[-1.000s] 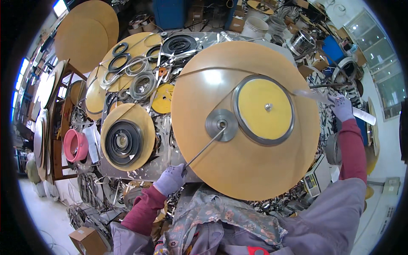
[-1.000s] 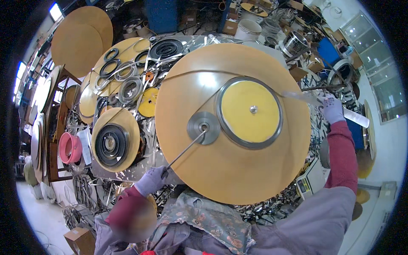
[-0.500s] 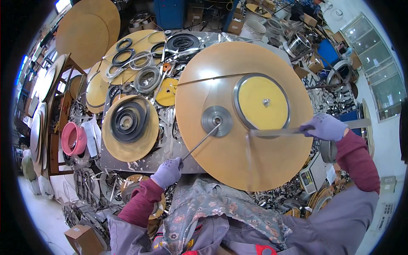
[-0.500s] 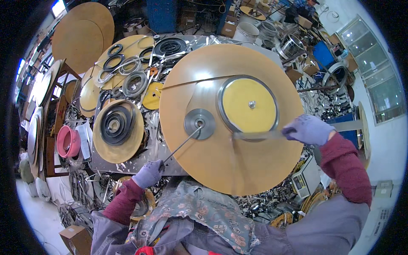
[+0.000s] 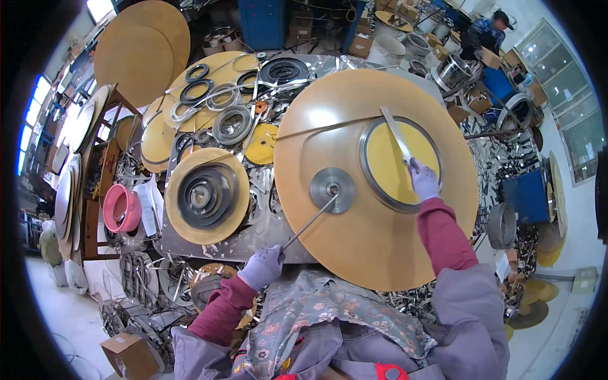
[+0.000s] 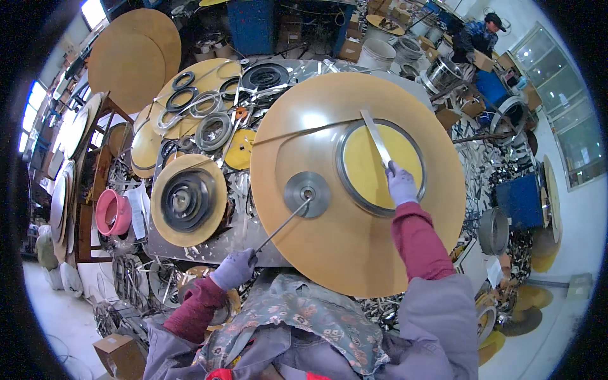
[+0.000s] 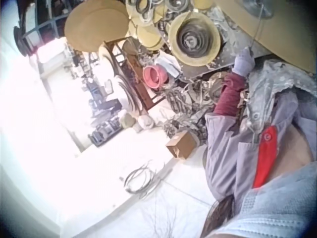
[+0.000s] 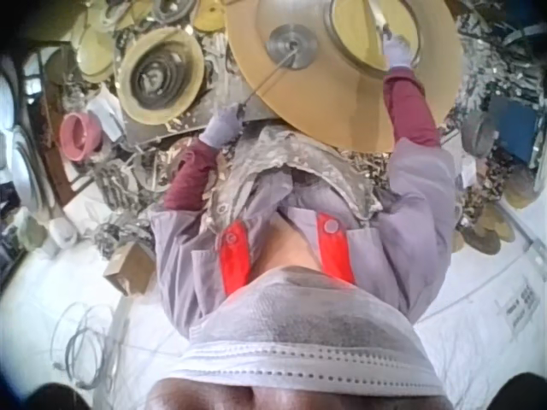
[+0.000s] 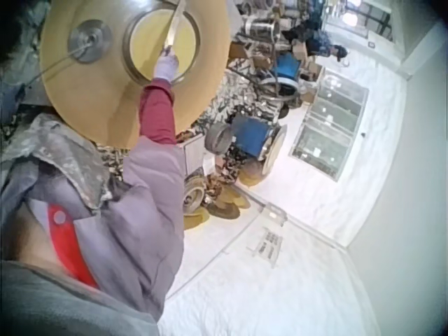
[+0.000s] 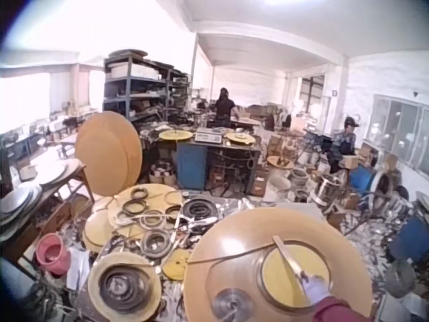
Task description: The person uses a metal straightedge and a long rod to trim the edges of a metal ring mounted on a rotating yellow disc. They repeatedly scrape the ring's edge, remove the ring, and place it on a pile of scrap metal. The person then places a new ring on the disc and continues the trimming process.
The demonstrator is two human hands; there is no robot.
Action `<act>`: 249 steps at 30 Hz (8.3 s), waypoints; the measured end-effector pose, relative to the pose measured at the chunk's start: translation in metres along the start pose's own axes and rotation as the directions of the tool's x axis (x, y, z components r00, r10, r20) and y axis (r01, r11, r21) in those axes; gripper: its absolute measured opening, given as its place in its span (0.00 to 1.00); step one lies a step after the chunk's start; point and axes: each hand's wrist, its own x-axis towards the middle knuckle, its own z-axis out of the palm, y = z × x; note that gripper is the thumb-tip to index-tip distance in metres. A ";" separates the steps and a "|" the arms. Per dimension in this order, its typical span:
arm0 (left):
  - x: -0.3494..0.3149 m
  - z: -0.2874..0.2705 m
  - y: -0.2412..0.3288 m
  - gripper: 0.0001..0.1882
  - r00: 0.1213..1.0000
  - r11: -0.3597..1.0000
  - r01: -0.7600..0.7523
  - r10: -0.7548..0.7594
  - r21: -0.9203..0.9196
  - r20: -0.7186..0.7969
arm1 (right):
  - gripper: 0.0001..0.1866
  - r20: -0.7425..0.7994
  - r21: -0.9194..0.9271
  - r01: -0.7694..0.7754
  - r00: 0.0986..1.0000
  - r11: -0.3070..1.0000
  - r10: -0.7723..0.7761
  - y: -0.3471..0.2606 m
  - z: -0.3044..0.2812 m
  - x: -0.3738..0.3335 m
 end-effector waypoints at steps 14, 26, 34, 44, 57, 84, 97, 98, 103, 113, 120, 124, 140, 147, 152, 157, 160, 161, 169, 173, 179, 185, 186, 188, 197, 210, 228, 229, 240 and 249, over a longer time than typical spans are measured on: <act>0.020 -0.004 0.010 0.09 0.999 1.000 -0.017 0.017 -0.013 -0.036 | 0.17 0.067 -0.035 -0.032 0.997 0.999 0.034 -0.018 -0.001 -0.010; 0.036 0.003 0.012 0.09 1.000 1.000 0.002 -0.002 0.001 -0.001 | 0.17 0.060 -0.076 -0.067 0.996 0.995 0.072 -0.022 -0.009 -0.015; 0.042 0.002 0.013 0.09 0.999 0.999 -0.033 0.033 -0.003 0.011 | 0.17 0.043 -0.001 -0.061 0.997 0.998 0.061 -0.021 -0.015 -0.012; 0.047 0.001 0.015 0.09 0.999 0.999 -0.027 0.028 -0.043 0.021 | 0.19 0.070 -0.010 -0.118 0.991 0.993 0.118 -0.017 -0.005 -0.006; 0.048 -0.014 0.021 0.08 0.998 0.998 0.038 -0.035 -0.047 0.054 | 0.21 0.092 -0.017 -0.106 0.990 0.994 0.107 -0.022 -0.005 -0.007; 0.035 -0.003 0.018 0.09 0.999 1.000 -0.026 0.027 -0.017 0.019 | 0.19 0.067 0.035 -0.076 0.995 0.996 0.074 -0.023 -0.008 -0.013; 0.038 -0.004 0.022 0.09 1.000 0.995 0.021 -0.023 -0.099 -0.015 | 0.20 0.107 0.058 -0.131 0.986 0.990 0.124 -0.029 -0.011 -0.011; 0.037 -0.005 0.023 0.09 1.000 0.996 0.021 -0.022 -0.083 -0.013 | 0.20 0.115 0.047 -0.136 0.985 0.990 0.130 -0.029 -0.012 -0.013; 0.037 -0.004 0.018 0.09 1.000 0.999 -0.003 0.003 -0.038 -0.005 | 0.19 0.100 0.026 -0.123 0.988 0.992 0.120 -0.032 -0.015 -0.015; 0.038 0.006 0.020 0.09 1.000 0.999 0.005 -0.006 -0.045 -0.016 | 0.20 0.096 0.047 -0.073 0.993 0.996 0.068 -0.024 -0.013 -0.021; 0.039 0.006 0.025 0.08 1.000 1.000 -0.007 0.008 -0.011 0.009 | 0.20 0.120 0.041 -0.093 0.989 0.995 0.088 -0.019 -0.019 -0.026; 0.032 0.003 0.027 0.08 0.999 0.996 0.032 -0.033 -0.087 -0.006 | 0.20 0.143 0.043 -0.064 0.988 0.997 0.057 -0.034 -0.030 -0.028; 0.023 0.032 0.039 0.11 0.998 0.988 0.068 -0.065 -0.141 0.027 | 0.15 0.138 0.519 0.854 -0.131 -0.041 -0.982 -0.383 0.013 -0.090; 0.024 0.065 0.032 0.11 0.997 0.977 -0.019 0.002 -0.214 -0.081 | 0.05 0.321 0.149 0.832 -0.552 -0.535 -0.769 -0.529 0.091 -0.136; 0.018 0.053 0.033 0.11 0.999 0.961 0.034 -0.035 -0.275 0.001 | 0.06 0.309 0.116 0.867 -0.495 -0.484 -0.812 -0.585 0.107 -0.116; 0.024 0.058 0.032 0.10 0.997 0.956 0.027 -0.047 -0.291 -0.060 | 0.12 0.368 0.088 0.996 -0.043 -0.012 -0.929 -0.623 0.110 -0.057; 0.028 0.050 0.032 0.10 0.998 0.956 0.062 -0.067 -0.286 -0.007 | 0.15 0.263 0.103 0.980 0.137 0.169 -0.955 -0.601 0.137 0.027; 0.026 0.046 0.033 0.09 0.997 0.957 0.072 -0.073 -0.283 0.005 | 0.15 0.299 0.160 0.958 0.181 0.237 -0.937 -0.592 0.137 0.044; 0.037 0.031 0.023 0.09 0.986 0.966 0.074 -0.108 -0.246 -0.126 | 0.13 0.208 0.217 0.860 0.422 0.462 -0.883 -0.436 0.133 0.121; 0.034 0.013 0.023 0.10 0.990 0.964 0.094 -0.116 -0.248 -0.075 | 0.11 0.228 0.029 0.780 0.604 0.625 -0.764 -0.281 0.101 0.176; 0.028 0.011 0.028 0.09 0.999 0.987 0.040 -0.042 -0.155 -0.008 | 0.15 0.049 -0.127 0.585 0.810 0.801 -0.584 -0.018 -0.004 0.212; 0.030 0.003 0.027 0.07 0.998 0.991 0.052 -0.054 -0.123 -0.011 | 0.19 0.142 -0.507 0.291 0.957 0.811 -0.255 0.008 -0.115 0.163; 0.030 0.000 0.028 0.07 0.999 0.992 0.041 -0.043 -0.116 -0.013 | 0.20 0.151 -0.532 0.241 0.970 0.812 -0.189 0.009 -0.125 0.157; 0.033 -0.006 0.030 0.07 1.000 0.994 0.022 -0.025 -0.105 -0.018 | 0.21 0.158 -0.569 0.238 0.971 0.787 -0.179 0.023 -0.136 0.158; 0.040 -0.007 0.025 0.07 1.000 0.999 -0.031 0.031 -0.031 0.004 | 0.18 -0.052 -0.660 0.086 0.986 0.746 -0.160 0.016 -0.126 0.184; 0.017 0.013 0.045 0.09 0.996 0.988 0.088 -0.088 -0.124 0.005 | 0.13 0.084 0.322 0.773 0.552 0.547 -0.829 -0.363 0.069 0.095; 0.015 0.030 0.043 0.08 0.995 0.984 0.096 -0.098 -0.150 -0.006 | 0.18 0.069 0.154 0.721 0.674 0.675 -0.736 -0.234 0.070 0.125; 0.016 0.024 0.044 0.08 0.997 0.990 0.071 -0.076 -0.119 -0.032 | 0.20 0.065 0.096 0.718 0.686 0.689 -0.725 -0.192 0.055 0.137; 0.037 -0.007 0.029 0.08 0.999 1.000 0.006 -0.006 -0.009 0.044 | 0.20 0.120 -0.799 0.292 0.934 0.526 -0.336 0.087 -0.138 0.155; 0.037 -0.015 0.022 0.08 0.998 1.000 -0.028 0.028 0.003 0.055 | 0.19 0.432 -0.776 0.480 0.877 0.410 -0.211 0.144 -0.230 0.053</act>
